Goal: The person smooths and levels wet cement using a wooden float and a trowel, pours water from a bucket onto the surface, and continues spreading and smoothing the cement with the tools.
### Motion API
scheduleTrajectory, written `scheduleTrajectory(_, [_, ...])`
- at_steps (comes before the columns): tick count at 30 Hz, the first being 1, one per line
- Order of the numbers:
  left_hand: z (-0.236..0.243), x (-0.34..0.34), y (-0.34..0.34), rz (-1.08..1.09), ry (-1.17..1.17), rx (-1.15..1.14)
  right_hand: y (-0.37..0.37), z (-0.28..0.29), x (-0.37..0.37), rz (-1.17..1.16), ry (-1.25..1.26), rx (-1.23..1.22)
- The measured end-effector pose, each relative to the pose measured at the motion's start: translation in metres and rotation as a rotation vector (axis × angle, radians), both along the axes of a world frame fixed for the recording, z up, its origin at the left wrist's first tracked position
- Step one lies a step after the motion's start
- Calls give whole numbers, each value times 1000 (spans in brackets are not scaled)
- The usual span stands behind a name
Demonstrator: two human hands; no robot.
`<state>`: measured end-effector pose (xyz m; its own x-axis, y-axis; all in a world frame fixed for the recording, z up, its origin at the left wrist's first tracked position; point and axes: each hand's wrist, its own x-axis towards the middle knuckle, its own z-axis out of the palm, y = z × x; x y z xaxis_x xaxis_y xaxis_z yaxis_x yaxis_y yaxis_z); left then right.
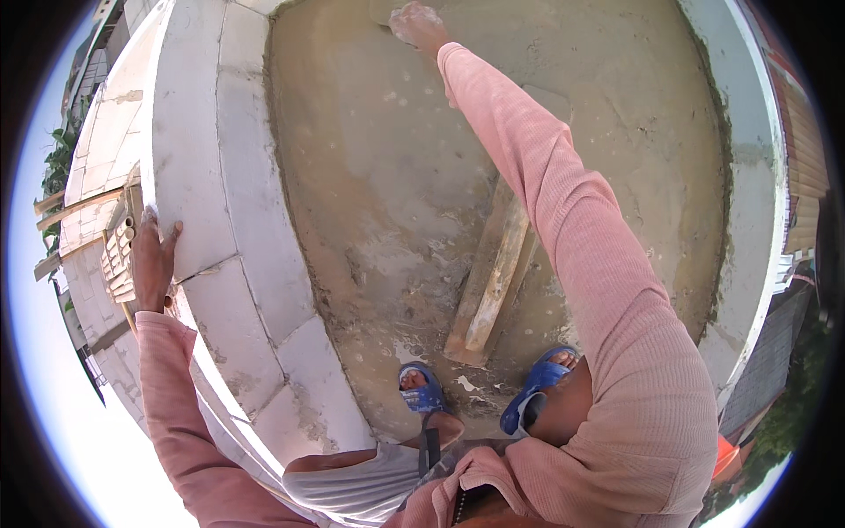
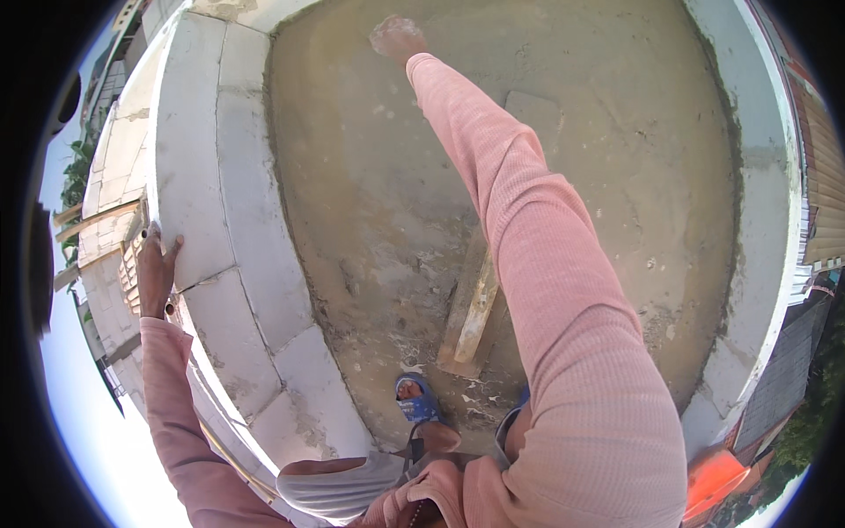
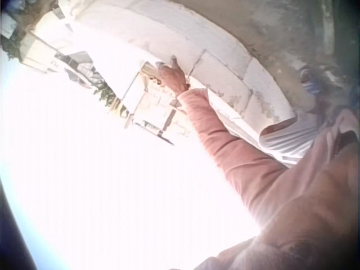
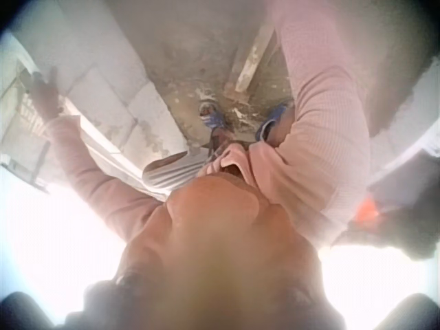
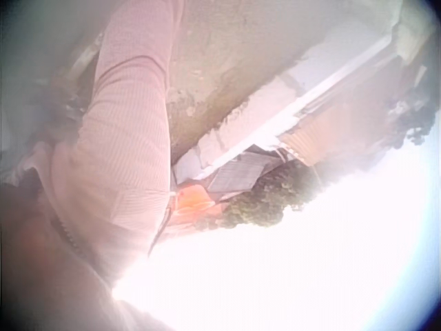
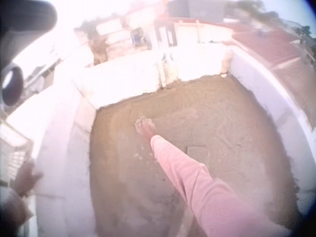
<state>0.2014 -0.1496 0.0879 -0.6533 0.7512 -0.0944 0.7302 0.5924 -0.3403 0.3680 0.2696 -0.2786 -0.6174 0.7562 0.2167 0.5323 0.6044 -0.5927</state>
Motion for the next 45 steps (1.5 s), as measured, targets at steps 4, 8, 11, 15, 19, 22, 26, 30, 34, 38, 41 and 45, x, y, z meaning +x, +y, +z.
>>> scheduleTrajectory(4, [-28, -2, 21, -139, -37, 85, -26, 38, -8, 3, 5, -131])
scheduleTrajectory(8, [-7, 17, 23, -80, -40, 78, 30, 72, 31, -163, 64, -142])
scheduleTrajectory(11, [-6, 16, 19, 69, -34, -17, 77, 32, 99, -336, -69, -52])
scheduleTrajectory(15, [-8, 18, 20, 54, -52, 24, 83, 10, 111, -333, -102, 29])
scheduleTrajectory(19, [-13, 21, 25, -75, 8, 73, 38, 27, 45, -75, 263, -220])
scheduleTrajectory(22, [-13, 25, 42, 75, -137, 10, 8, 46, 25, 150, -35, -16])
scheduleTrajectory(26, [-9, 16, 27, -55, -113, 100, 8, 58, 81, -19, 2, -95])
scheduleTrajectory(30, [-6, -2, 7, -39, -24, 56, 54, 51, 216, -248, -279, -5])
scheduleTrajectory(34, [-4, 24, 26, 40, -67, -2, 68, 60, 400, -593, -421, -175])
scheduleTrajectory(38, [-10, -3, 5, -142, -13, 96, 36, 51, 535, -686, -657, -122])
scheduleTrajectory(41, [-31, 3, 26, -125, -45, 140, 62, 40, 667, -606, -908, -2])
scheduleTrajectory(45, [-5, 12, 22, -23, -59, 60, 84, 72, 613, -431, -567, 267])
